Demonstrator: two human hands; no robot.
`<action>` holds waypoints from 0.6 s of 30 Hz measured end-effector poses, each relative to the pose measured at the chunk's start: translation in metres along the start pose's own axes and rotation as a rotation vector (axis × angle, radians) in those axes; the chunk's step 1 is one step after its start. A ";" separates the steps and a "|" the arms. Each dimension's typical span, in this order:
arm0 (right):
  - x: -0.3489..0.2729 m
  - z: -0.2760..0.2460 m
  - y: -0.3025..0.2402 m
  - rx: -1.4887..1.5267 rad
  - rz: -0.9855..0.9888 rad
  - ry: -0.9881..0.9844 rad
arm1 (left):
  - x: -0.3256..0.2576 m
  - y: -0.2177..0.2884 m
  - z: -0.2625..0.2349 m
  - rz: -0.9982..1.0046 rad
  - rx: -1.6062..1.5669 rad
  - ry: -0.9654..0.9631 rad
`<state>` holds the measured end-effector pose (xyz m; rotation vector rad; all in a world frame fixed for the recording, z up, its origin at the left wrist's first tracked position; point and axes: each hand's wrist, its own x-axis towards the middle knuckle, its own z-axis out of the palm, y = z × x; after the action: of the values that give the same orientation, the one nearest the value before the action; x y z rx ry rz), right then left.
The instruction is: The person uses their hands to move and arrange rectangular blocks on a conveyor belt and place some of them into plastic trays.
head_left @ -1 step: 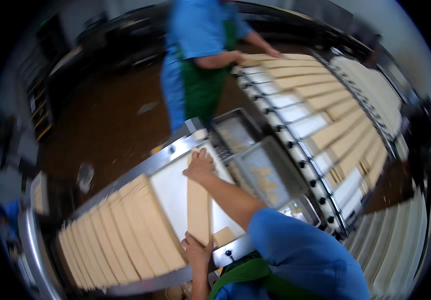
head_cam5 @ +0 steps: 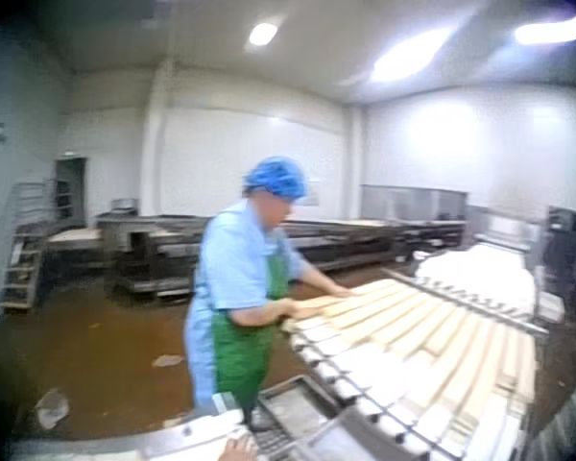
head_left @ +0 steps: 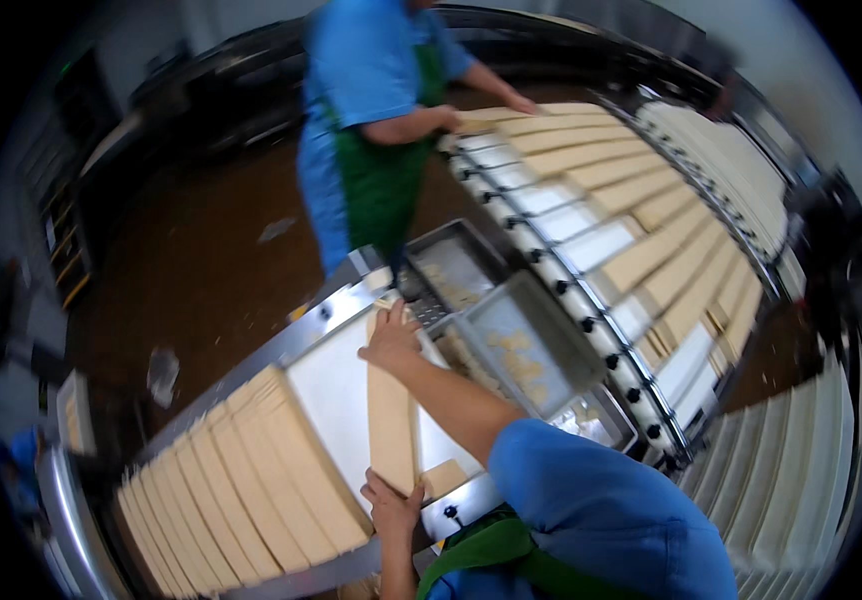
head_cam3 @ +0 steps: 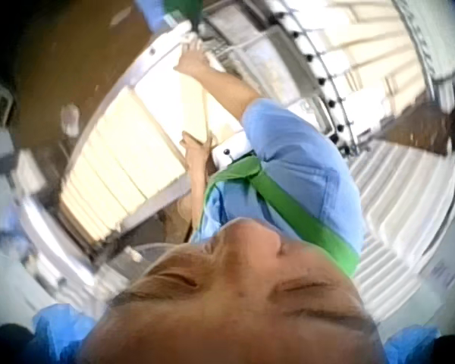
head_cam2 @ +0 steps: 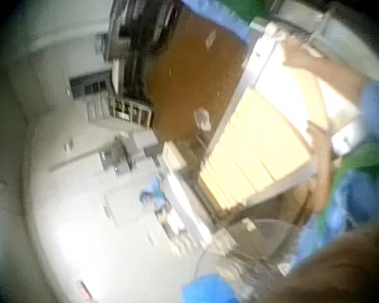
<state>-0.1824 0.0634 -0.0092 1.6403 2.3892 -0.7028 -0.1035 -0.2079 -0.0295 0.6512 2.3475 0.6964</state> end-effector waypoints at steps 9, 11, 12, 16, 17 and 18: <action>-0.009 -0.066 0.203 0.697 0.124 0.499 | 0.031 0.101 0.060 0.329 0.022 0.221; -0.020 -0.100 0.242 0.758 0.159 0.621 | 0.034 0.142 0.065 0.462 0.007 0.240; -0.029 -0.129 0.256 0.794 0.213 0.629 | 0.037 0.161 0.070 0.463 0.020 0.253; 0.013 -0.201 0.365 0.805 0.324 0.844 | 0.056 0.263 0.109 0.777 -0.005 0.327; 0.029 -0.208 0.390 0.765 0.362 0.849 | 0.062 0.285 0.120 0.862 -0.038 0.329; 0.045 -0.216 0.408 0.724 0.392 0.846 | 0.070 0.303 0.129 0.939 -0.070 0.336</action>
<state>0.2009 0.3190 0.0449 3.1194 2.2140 -1.0092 0.0158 0.0991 0.0389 1.7511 2.1993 1.3547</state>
